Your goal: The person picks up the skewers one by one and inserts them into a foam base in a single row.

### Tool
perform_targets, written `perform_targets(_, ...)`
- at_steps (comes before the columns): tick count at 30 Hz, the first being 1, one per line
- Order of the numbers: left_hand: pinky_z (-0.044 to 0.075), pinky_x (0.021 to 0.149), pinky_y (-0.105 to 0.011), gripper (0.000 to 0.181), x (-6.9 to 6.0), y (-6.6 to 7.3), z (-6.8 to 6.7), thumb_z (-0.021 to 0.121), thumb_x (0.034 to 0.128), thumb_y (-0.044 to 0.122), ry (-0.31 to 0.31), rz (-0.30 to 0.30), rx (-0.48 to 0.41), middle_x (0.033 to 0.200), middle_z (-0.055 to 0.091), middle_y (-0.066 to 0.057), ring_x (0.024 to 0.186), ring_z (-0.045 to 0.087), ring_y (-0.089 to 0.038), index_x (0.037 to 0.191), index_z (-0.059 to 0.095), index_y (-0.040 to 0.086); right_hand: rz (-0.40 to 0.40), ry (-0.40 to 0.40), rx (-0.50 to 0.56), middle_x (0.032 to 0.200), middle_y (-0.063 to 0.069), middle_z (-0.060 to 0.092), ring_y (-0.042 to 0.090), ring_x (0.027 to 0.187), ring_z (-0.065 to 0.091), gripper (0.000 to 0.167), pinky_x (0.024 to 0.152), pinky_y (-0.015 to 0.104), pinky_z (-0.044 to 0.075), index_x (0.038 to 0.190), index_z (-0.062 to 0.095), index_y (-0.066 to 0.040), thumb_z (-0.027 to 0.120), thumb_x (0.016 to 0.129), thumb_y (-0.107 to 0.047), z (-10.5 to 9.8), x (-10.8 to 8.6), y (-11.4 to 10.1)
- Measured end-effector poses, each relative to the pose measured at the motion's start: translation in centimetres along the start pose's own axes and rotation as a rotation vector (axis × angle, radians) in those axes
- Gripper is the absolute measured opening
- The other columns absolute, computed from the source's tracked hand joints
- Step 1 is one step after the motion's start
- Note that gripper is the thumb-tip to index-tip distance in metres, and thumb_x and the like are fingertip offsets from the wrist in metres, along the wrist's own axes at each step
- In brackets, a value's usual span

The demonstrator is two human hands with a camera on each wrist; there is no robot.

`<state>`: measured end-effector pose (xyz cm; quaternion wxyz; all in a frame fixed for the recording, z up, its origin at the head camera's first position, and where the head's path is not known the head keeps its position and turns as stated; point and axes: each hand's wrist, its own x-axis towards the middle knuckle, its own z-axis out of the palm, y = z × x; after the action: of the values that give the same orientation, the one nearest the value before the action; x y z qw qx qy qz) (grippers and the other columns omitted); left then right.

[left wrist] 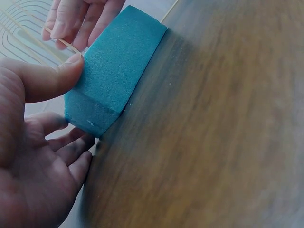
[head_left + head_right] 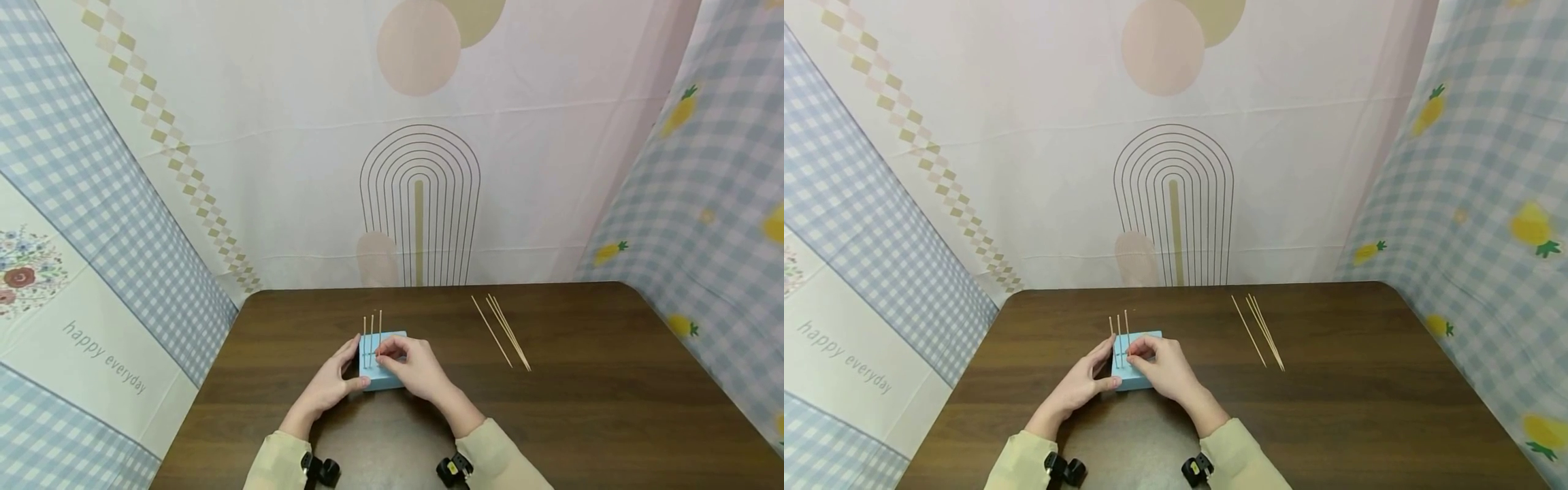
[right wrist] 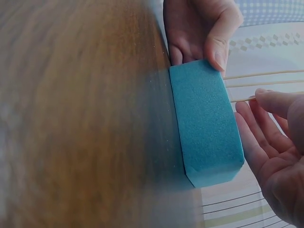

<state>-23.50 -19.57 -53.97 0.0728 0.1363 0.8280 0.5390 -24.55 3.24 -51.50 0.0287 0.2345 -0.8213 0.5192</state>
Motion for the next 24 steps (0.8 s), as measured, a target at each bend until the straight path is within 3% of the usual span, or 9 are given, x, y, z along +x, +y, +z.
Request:
perform_targets(16,0.025,0.126,-0.059,0.094,-0.03,0.05,-0.1,0.084,0.0928,0.013,-0.005,0.0,-0.013,0.174,0.023,-0.025,0.158,0.025,-0.044,0.168,0.029,0.002,-0.004,-0.025,-0.07,0.097,-0.009,0.076,0.009,0.092,0.072,0.007,0.085,0.031,0.06,0.104,0.076,-0.017,0.079,0.1,-0.013,0.07,0.0,-0.23)
perform_targets(24,0.025,0.126,-0.06,0.093,-0.02,0.06,-0.11,0.084,0.0936,0.013,-0.009,-0.005,-0.011,0.174,0.022,-0.025,0.159,0.024,-0.044,0.168,0.028,0.003,0.001,-0.004,-0.094,0.094,-0.01,0.075,0.009,0.09,0.071,0.006,0.082,0.03,0.06,0.101,0.076,-0.012,0.079,0.1,-0.016,0.24,-0.09,-0.32)
